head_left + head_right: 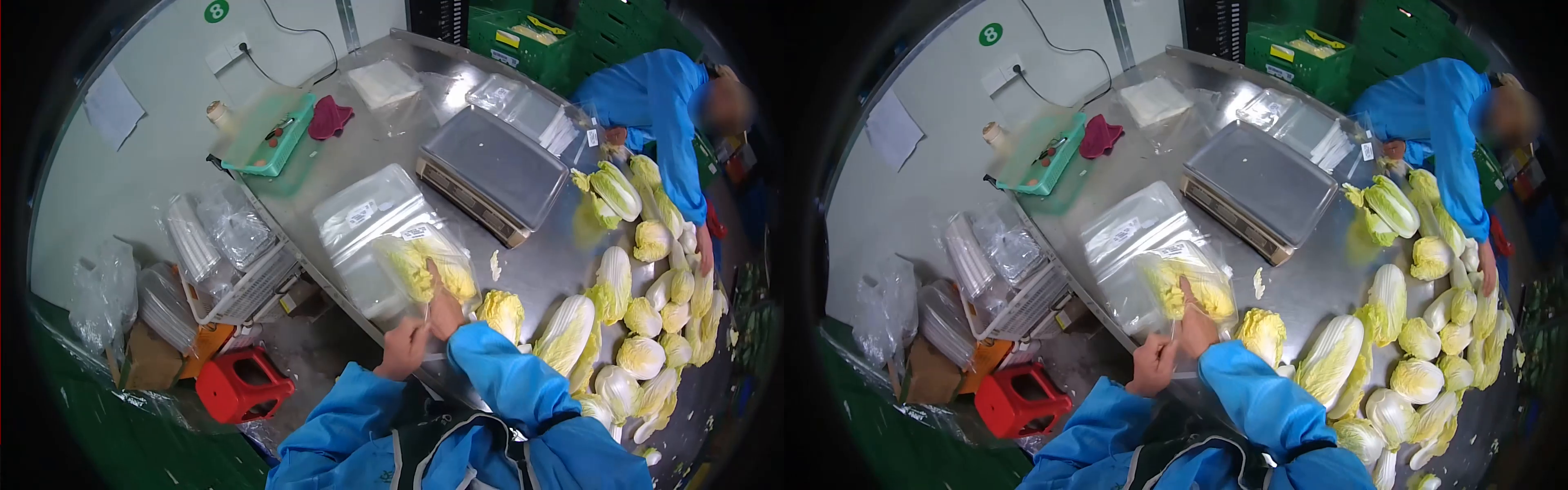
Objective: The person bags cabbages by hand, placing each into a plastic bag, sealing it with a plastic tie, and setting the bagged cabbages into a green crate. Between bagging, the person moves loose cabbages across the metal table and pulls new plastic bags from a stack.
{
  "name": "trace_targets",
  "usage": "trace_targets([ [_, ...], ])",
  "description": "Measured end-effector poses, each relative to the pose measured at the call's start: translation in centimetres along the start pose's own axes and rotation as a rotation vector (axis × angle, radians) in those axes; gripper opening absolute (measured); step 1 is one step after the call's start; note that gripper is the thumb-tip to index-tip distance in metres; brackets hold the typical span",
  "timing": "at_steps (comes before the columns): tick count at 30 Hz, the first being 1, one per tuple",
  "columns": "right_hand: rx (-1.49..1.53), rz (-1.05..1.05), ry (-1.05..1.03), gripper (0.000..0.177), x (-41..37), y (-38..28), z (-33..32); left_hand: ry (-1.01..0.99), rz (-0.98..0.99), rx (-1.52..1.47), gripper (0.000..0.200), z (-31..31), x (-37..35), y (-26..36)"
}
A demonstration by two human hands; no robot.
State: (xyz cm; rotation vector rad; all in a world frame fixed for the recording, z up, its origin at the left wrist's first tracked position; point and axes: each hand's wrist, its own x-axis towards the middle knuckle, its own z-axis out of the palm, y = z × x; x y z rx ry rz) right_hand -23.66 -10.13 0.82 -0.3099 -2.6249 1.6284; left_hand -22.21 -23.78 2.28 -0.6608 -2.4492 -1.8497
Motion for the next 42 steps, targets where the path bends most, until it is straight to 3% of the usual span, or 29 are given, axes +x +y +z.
trace_targets([
  [2, -0.320, -0.080, -0.075, 0.085, 0.5, 1.1, 0.8, -0.068, -0.069, 0.075, 0.009, -1.4, -1.1, -0.7],
  [3, -0.491, -0.041, -0.394, 0.087, -0.7, 0.7, -0.9, -0.078, -0.074, 0.074, 0.009, -2.0, -1.8, -1.1],
  [5, -0.599, -0.449, -0.178, 0.088, -5.2, 2.1, -3.0, -0.155, -0.188, -0.204, 0.029, -3.1, -4.0, -1.9],
  [6, -0.345, -0.225, -0.409, 0.083, -6.2, 1.0, -5.9, -0.189, -0.247, -0.347, 0.041, -3.4, -4.4, -2.3],
  [7, -0.078, 0.006, -0.624, 0.079, -6.8, -0.2, -8.2, -0.054, -0.497, -0.613, 0.056, -3.6, -4.7, -2.5],
  [8, -0.075, 0.027, -0.628, 0.079, -6.8, -0.3, -9.2, -0.060, -0.516, -0.619, 0.056, -3.7, -4.4, -2.4],
  [10, -0.218, 0.022, 0.199, 0.059, -6.6, -0.4, -10.3, -0.030, -0.947, -0.524, 0.053, -4.0, -2.7, -2.0],
  [11, -0.215, 0.036, 0.204, 0.059, -6.1, -0.2, -9.9, -0.111, -0.987, -0.477, 0.040, -3.2, -2.5, -2.5],
  [13, -0.669, 0.044, 0.150, 0.037, -4.3, 1.2, -8.4, -0.240, -0.956, -0.509, 0.030, -1.7, -3.1, -4.6],
  [14, -0.664, 0.045, 0.156, 0.037, -3.8, 1.9, -8.1, -0.363, -0.921, -0.544, 0.023, -1.2, -3.3, -5.6],
  [16, -0.639, 0.024, 0.171, 0.027, -3.3, 4.1, -8.1, -0.361, -0.866, -0.514, 0.017, -1.3, -2.6, -5.4],
  [17, -0.308, 0.087, 0.186, 0.020, -2.7, 5.8, -8.2, -0.271, -0.893, -0.599, 0.015, -1.8, -1.8, -4.5],
  [18, -0.306, 0.098, 0.191, 0.020, -1.9, 5.2, -8.7, -0.185, -0.921, -0.682, 0.014, -2.3, -0.7, -3.3],
  [19, 0.083, 0.270, 0.163, 0.018, -0.8, 3.6, -9.8, -0.203, -0.755, -0.537, 0.015, -3.5, 1.1, -2.4],
  [20, 0.478, 0.435, 0.135, 0.017, 0.3, 2.0, -10.9, -0.147, -0.687, -0.581, 0.015, -4.6, 3.8, -0.6],
  [21, 0.532, 0.389, 0.169, 0.015, 1.9, 0.4, -11.7, -0.096, -0.617, -0.625, 0.016, -5.7, 6.6, 1.1],
  [22, 0.584, 0.334, 0.202, 0.013, 3.3, -1.6, -12.5, 0.042, -0.634, -0.853, 0.016, -6.4, 9.8, 3.2],
  [24, 0.649, 0.322, 0.184, 0.012, 4.2, -6.6, -14.0, -0.172, -0.508, -1.019, 0.016, -8.4, 14.0, 4.1],
  [28, 0.655, 0.284, 0.187, 0.012, -1.3, -9.4, -13.9, -0.170, -0.460, -0.960, 0.014, -10.1, 9.7, 6.2],
  [32, 0.764, 0.358, 0.174, 0.018, -12.3, -4.7, -7.3, -0.182, -0.854, -0.590, 0.011, -12.1, -0.1, 2.2],
  [35, 0.890, 0.581, 0.094, 0.024, -20.2, 0.6, -1.7, -0.337, -0.920, -0.362, 0.012, -13.3, -7.4, -2.0],
  [38, 0.907, 0.672, 0.117, 0.024, -24.9, 2.2, 1.1, -0.280, -0.818, -0.261, 0.010, -14.0, -10.4, -1.2],
  [40, 0.878, 0.546, 0.189, 0.023, -26.3, 3.4, 2.2, -0.290, -0.747, -0.169, 0.012, -15.0, -11.1, -1.6],
  [42, 0.901, 0.552, 0.259, 0.012, -27.3, 3.5, 2.7, -0.412, -0.658, 0.094, 0.014, -15.6, -10.9, -0.9],
])
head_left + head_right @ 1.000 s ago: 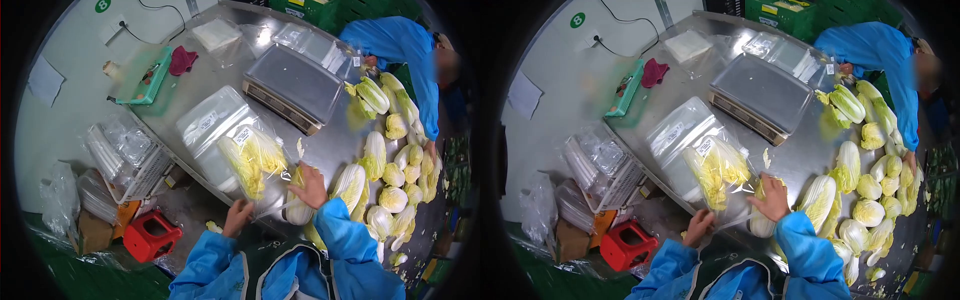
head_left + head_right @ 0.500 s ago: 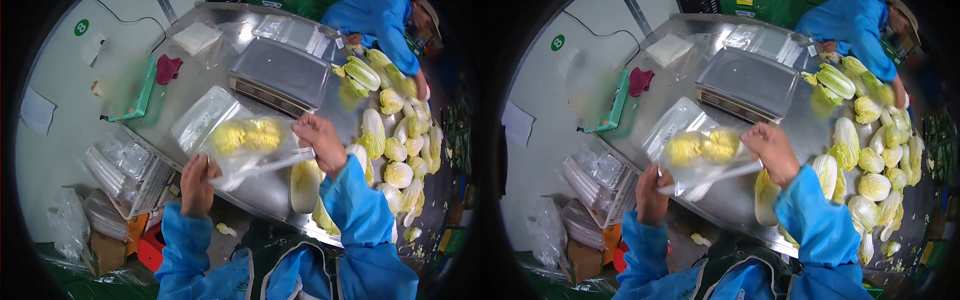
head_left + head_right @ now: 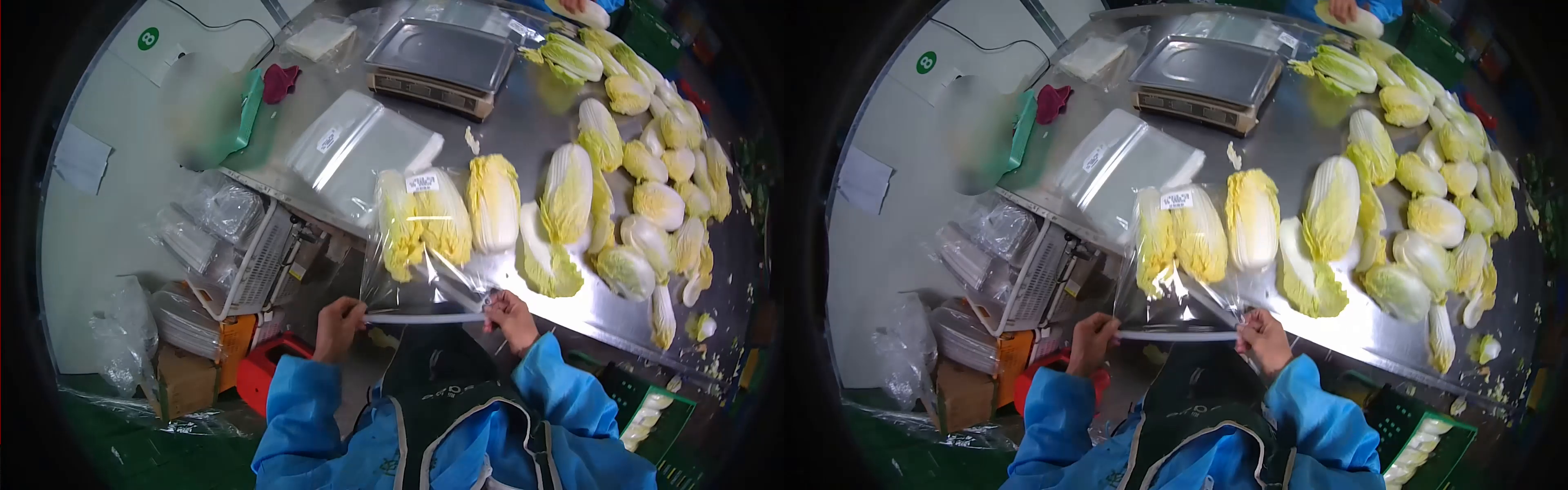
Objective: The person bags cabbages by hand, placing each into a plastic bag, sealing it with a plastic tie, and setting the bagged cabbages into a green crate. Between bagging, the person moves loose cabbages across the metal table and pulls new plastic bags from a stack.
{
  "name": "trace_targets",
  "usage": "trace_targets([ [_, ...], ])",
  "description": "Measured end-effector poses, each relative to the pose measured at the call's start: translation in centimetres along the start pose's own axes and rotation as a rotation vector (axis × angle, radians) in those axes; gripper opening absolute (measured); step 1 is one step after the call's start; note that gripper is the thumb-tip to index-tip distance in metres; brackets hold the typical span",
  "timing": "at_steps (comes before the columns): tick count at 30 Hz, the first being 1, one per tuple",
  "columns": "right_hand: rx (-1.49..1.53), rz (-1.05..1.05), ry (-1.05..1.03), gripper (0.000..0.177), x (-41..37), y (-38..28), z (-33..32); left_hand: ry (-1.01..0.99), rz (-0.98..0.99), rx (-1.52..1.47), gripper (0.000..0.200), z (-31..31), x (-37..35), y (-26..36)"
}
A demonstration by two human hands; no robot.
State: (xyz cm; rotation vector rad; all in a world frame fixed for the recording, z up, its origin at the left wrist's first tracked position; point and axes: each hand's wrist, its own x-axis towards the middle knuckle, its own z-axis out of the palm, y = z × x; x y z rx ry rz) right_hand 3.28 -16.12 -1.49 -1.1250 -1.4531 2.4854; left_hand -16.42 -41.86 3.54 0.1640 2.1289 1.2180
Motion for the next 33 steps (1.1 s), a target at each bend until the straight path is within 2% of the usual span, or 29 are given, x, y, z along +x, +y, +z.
trace_targets([
  [2, 0.054, -0.012, -0.010, 0.005, 0.0, 2.0, -1.5, -0.014, 0.066, 0.042, 0.016, 0.0, -0.6, -0.4],
  [5, 0.173, -0.084, 0.126, 0.004, -1.4, 2.6, -2.7, -0.011, -0.063, -0.203, 0.026, 0.8, -1.4, -0.7],
  [6, 0.075, -0.138, 0.246, 0.004, -2.3, 2.0, -2.9, -0.008, -0.057, -0.204, 0.026, 1.0, -1.7, -0.7],
  [8, -0.233, -0.421, 0.338, 0.006, -3.1, 1.2, -2.5, 0.005, -0.071, -0.297, 0.025, 1.4, -2.2, -0.4],
  [10, -0.386, -0.523, 0.191, 0.009, -4.9, -2.2, 2.8, -0.012, -0.064, -0.293, 0.025, 1.5, -2.4, -0.6],
  [12, -0.656, -0.831, -0.119, 0.014, -4.6, -4.8, 8.1, -0.033, 0.013, -0.341, 0.022, 1.4, -2.2, -1.1],
  [14, -0.731, -0.897, -0.344, 0.019, -1.4, -3.5, 11.9, -0.046, -0.004, -0.398, 0.021, 1.2, -2.2, -1.1],
  [15, -0.730, -0.899, -0.358, 0.019, -0.3, -2.7, 13.2, -0.093, -0.044, -0.483, 0.022, 1.2, -2.2, -0.9],
  [17, -0.704, -0.775, -0.459, 0.022, 1.6, -1.8, 15.3, -0.192, -0.174, -0.628, 0.026, 0.5, -2.0, 0.2],
  [18, -0.711, -0.770, -0.471, 0.022, 1.9, -1.7, 15.8, -0.184, -0.177, -0.639, 0.026, 0.1, -1.8, 0.8],
  [20, -0.873, -0.693, -0.455, 0.021, 2.3, -1.6, 16.2, -0.362, -0.274, -0.650, 0.028, -0.5, -0.8, 1.6],
  [22, -0.890, -0.698, -0.469, 0.018, 2.5, -1.6, 16.6, -0.378, -0.271, -0.611, 0.025, -0.4, 0.7, 0.4],
  [24, -1.013, -0.652, -0.478, 0.018, 2.3, -2.0, 16.9, -0.414, -0.142, -0.456, 0.022, -0.5, 1.6, 0.0],
  [28, -1.141, -0.641, -0.428, 0.017, 3.0, -1.8, 17.4, -0.432, -0.062, -0.451, 0.018, -0.1, 2.7, -0.6],
  [30, -1.100, -0.257, -0.449, 0.015, 2.9, -2.5, 17.6, -0.414, -0.027, -0.355, 0.019, 0.0, 3.1, -1.0],
  [31, -1.091, -0.252, -0.435, 0.015, 2.5, -2.3, 17.3, -0.386, 0.010, -0.271, 0.019, 0.1, 3.1, -1.0],
  [33, -1.127, -0.406, -0.485, 0.013, 0.7, -1.3, 15.8, -0.374, -0.012, -0.260, 0.020, 0.0, 2.5, -0.6],
])
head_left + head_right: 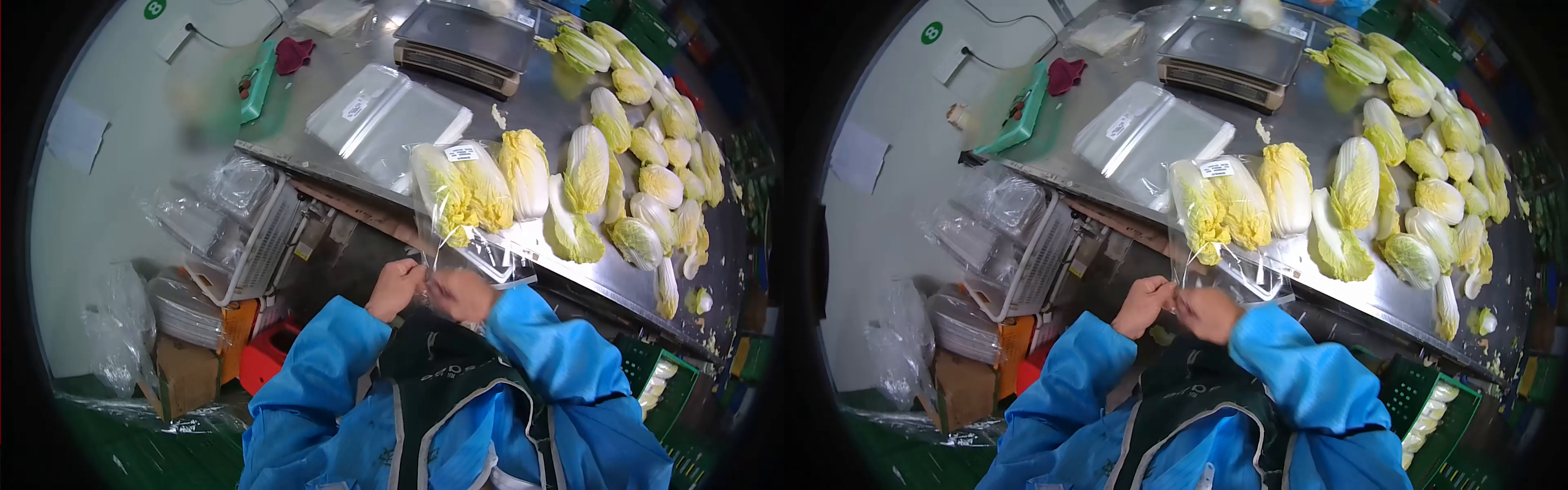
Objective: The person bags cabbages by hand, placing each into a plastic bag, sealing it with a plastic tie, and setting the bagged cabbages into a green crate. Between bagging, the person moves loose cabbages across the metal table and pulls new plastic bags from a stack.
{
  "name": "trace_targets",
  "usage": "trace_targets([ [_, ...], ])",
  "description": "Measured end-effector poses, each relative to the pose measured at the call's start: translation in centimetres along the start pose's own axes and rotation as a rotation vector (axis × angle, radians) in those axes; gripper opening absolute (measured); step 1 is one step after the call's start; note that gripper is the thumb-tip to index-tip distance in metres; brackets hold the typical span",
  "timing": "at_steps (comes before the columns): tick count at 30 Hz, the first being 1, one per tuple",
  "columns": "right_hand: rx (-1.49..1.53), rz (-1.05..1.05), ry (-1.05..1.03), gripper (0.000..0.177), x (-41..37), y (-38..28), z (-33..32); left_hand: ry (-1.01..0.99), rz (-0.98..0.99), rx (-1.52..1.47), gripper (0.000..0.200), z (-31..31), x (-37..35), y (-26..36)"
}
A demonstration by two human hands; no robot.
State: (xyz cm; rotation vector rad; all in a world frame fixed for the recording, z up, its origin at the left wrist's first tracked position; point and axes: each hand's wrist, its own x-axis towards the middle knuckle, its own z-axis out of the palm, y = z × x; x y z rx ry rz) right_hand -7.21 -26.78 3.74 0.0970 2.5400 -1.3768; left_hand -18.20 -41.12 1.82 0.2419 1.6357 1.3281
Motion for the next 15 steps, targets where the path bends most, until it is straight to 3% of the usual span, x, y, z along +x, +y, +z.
trace_targets([
  [2, 0.213, 0.014, -0.243, 0.010, -6.3, 1.0, 0.9, 0.007, -0.017, 0.000, 0.020, 0.1, -0.4, 0.0],
  [3, 0.318, 0.138, -0.323, 0.012, -10.6, 4.2, 2.4, 0.014, 0.009, -0.045, 0.020, -0.5, -0.6, -0.1],
  [4, 0.172, 0.228, -0.264, 0.012, -16.6, 11.4, 6.3, 0.017, 0.037, -0.090, 0.020, -1.2, -0.8, -0.3],
  [5, 0.166, 0.371, -0.545, 0.016, -23.9, 21.3, 10.7, -0.005, 0.030, -0.183, 0.021, -1.7, -0.8, -1.4],
  [6, 0.525, 0.610, -0.022, 0.017, -28.3, 20.7, 10.7, 0.052, 0.070, -0.158, 0.018, -2.2, -1.0, -1.9],
  [7, 0.702, 0.736, 0.254, 0.018, -28.7, 20.2, 9.4, 0.108, 0.117, -0.126, 0.018, -2.8, -0.9, -2.1],
  [8, 0.867, 0.797, 0.568, 0.018, -29.2, 19.7, 8.1, 0.217, 0.321, 0.123, 0.022, -3.3, -0.6, -2.3],
  [10, 0.164, 0.570, 0.068, 0.027, -22.7, 19.7, 1.3, 0.383, 0.601, 0.610, 0.051, -3.6, 0.1, -1.9],
  [11, 0.606, 0.638, 0.524, 0.032, -17.8, 15.9, -1.7, 0.363, 0.610, 0.615, 0.051, -3.2, 0.6, -1.1],
  [12, 0.968, 0.670, 0.698, 0.036, -13.8, 12.0, -4.4, 0.336, 0.821, 0.844, 0.056, -2.8, 1.3, -0.1],
  [13, 1.017, 0.628, 0.656, 0.036, -10.9, 11.8, -6.1, 0.303, 1.036, 1.074, 0.060, -2.5, 2.0, 0.9],
  [15, 0.843, 0.703, 0.527, 0.031, -6.7, 10.5, -7.7, 0.265, 1.120, 1.042, 0.049, -1.6, 3.4, 2.0],
])
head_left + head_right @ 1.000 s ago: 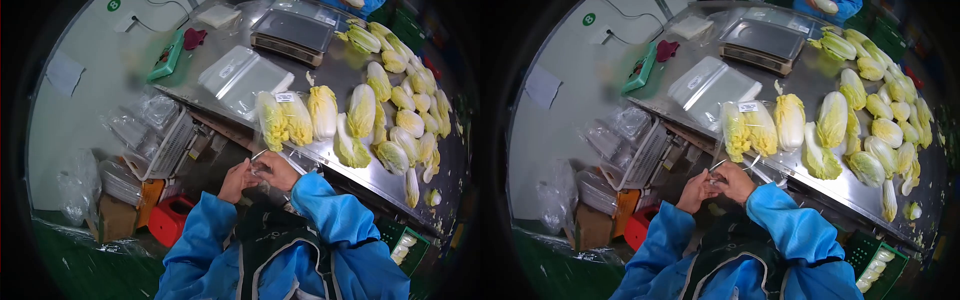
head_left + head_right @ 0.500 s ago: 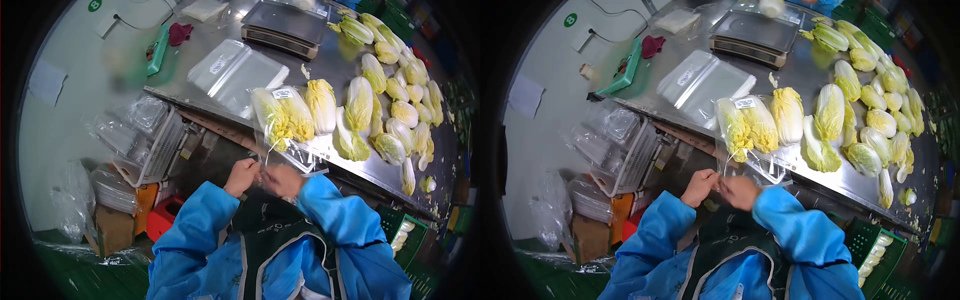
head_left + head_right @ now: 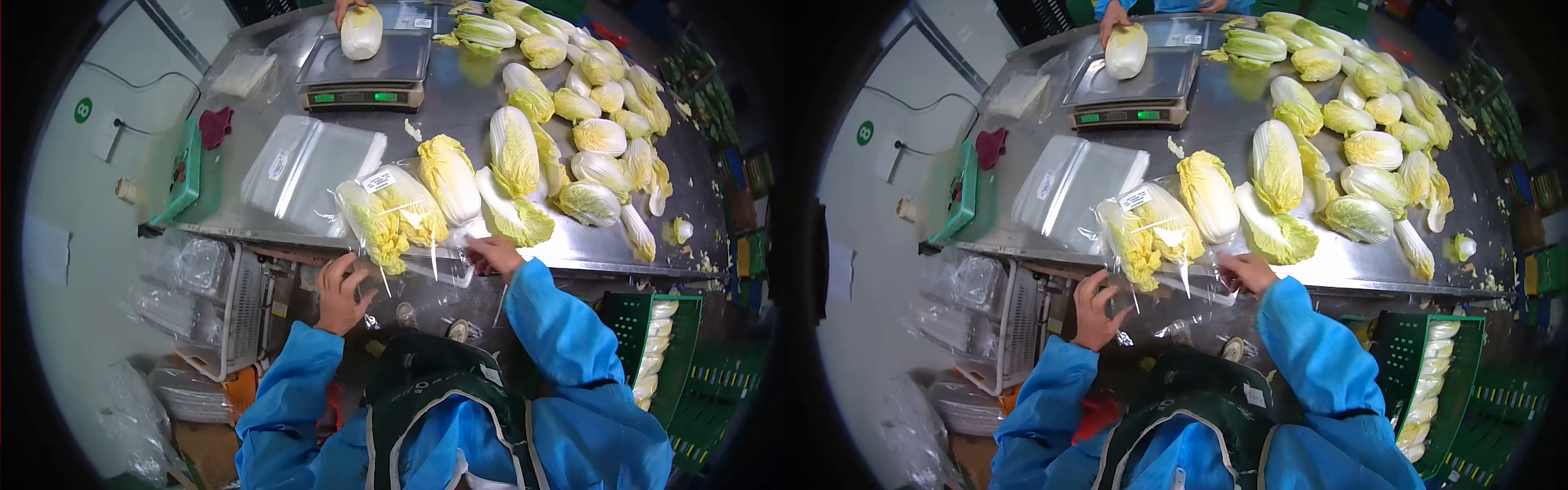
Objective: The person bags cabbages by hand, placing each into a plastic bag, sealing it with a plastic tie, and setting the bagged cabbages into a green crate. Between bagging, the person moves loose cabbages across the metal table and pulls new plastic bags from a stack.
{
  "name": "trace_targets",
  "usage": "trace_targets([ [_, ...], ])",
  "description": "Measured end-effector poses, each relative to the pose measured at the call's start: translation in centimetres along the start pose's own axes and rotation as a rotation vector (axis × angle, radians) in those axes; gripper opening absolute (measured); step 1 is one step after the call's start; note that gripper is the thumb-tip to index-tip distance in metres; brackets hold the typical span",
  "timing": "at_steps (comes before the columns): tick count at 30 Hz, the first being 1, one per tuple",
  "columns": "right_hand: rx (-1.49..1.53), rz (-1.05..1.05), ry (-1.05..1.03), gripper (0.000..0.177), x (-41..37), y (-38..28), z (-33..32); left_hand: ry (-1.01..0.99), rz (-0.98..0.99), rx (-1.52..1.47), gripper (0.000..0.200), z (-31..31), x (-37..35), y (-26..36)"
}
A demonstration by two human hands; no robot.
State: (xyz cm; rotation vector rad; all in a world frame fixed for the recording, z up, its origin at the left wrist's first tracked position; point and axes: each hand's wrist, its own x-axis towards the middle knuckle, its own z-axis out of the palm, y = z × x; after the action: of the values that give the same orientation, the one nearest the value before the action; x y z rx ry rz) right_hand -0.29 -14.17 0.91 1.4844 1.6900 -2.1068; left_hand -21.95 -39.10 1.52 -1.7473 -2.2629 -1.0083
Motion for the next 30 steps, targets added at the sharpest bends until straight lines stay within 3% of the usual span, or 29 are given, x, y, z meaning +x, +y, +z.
trace_targets([
  [3, -0.075, -0.084, -0.139, 0.023, 3.1, 1.5, 0.1, -0.148, 0.259, -0.020, 0.018, -0.4, 2.0, -0.2],
  [8, 0.238, -0.108, -0.172, 0.014, 3.0, 3.3, -1.6, -0.221, 0.264, -0.054, 0.016, -1.1, 1.2, -1.8],
  [10, -0.504, -0.845, 0.292, 0.031, 1.4, 2.1, -0.8, -0.263, 0.274, -0.091, 0.015, -1.2, 1.2, -2.2],
  [11, -0.901, -1.100, 0.257, 0.053, 0.5, 0.8, -1.2, -0.266, 0.270, -0.088, 0.015, -1.3, 1.4, -2.3],
  [12, -0.897, -1.100, 0.252, 0.053, -0.1, 0.3, -1.1, -0.303, 0.280, -0.100, 0.014, -1.5, 1.5, -2.4],
  [14, -1.168, -1.179, -0.063, 0.061, -1.2, 0.6, -0.4, -0.349, 0.291, -0.109, 0.014, -2.2, 1.7, -2.5],
  [15, -1.016, -1.209, -0.128, 0.049, -0.7, 0.7, 0.0, -0.382, 0.302, -0.114, 0.015, -2.7, 1.9, -2.7],
  [16, -1.011, -1.215, -0.127, 0.049, -0.4, 0.6, 0.1, -0.415, 0.313, -0.118, 0.015, -3.0, 2.0, -2.9],
  [18, -0.398, -0.869, -0.198, 0.028, 0.0, -0.3, 0.1, -0.381, 0.258, -0.198, 0.015, -3.5, 2.6, -3.5],
  [19, -0.222, -0.773, -0.129, 0.021, -0.4, -1.7, 1.0, -0.282, 0.174, -0.287, 0.014, -4.0, 3.5, -3.5],
  [20, -0.103, -0.755, -0.125, 0.024, 0.5, -2.5, 1.2, -0.179, 0.098, -0.376, 0.013, -4.4, 4.7, -3.7],
  [21, -0.065, -0.792, -0.017, 0.026, 0.8, -4.8, 1.6, -0.018, 0.152, -0.403, 0.008, -4.4, 6.8, -4.3],
  [23, 0.029, -0.869, 0.130, 0.030, 0.8, -11.8, 2.2, 0.191, 0.136, -0.162, 0.008, -6.1, 13.5, -3.8],
  [25, 0.086, -0.933, 0.175, 0.033, 1.8, -17.8, 2.5, 0.408, -0.114, -0.554, 0.017, -5.5, 19.5, -3.8],
  [26, 0.222, -0.916, 0.118, 0.034, 2.5, -19.9, 2.5, 0.418, -0.095, -0.556, 0.017, -5.5, 20.9, -3.7],
  [27, 0.354, -0.894, 0.058, 0.035, 2.6, -21.4, 2.5, 0.426, -0.200, -0.745, 0.019, -5.4, 22.0, -3.6],
  [29, 0.313, -0.867, 0.077, 0.035, 1.7, -22.3, 2.5, 0.423, -0.442, -1.125, 0.024, -4.9, 23.0, -3.8],
  [30, 0.281, -0.821, 0.091, 0.036, 1.1, -22.1, 2.7, 0.422, -0.456, -1.130, 0.024, -4.7, 22.0, -3.8],
])
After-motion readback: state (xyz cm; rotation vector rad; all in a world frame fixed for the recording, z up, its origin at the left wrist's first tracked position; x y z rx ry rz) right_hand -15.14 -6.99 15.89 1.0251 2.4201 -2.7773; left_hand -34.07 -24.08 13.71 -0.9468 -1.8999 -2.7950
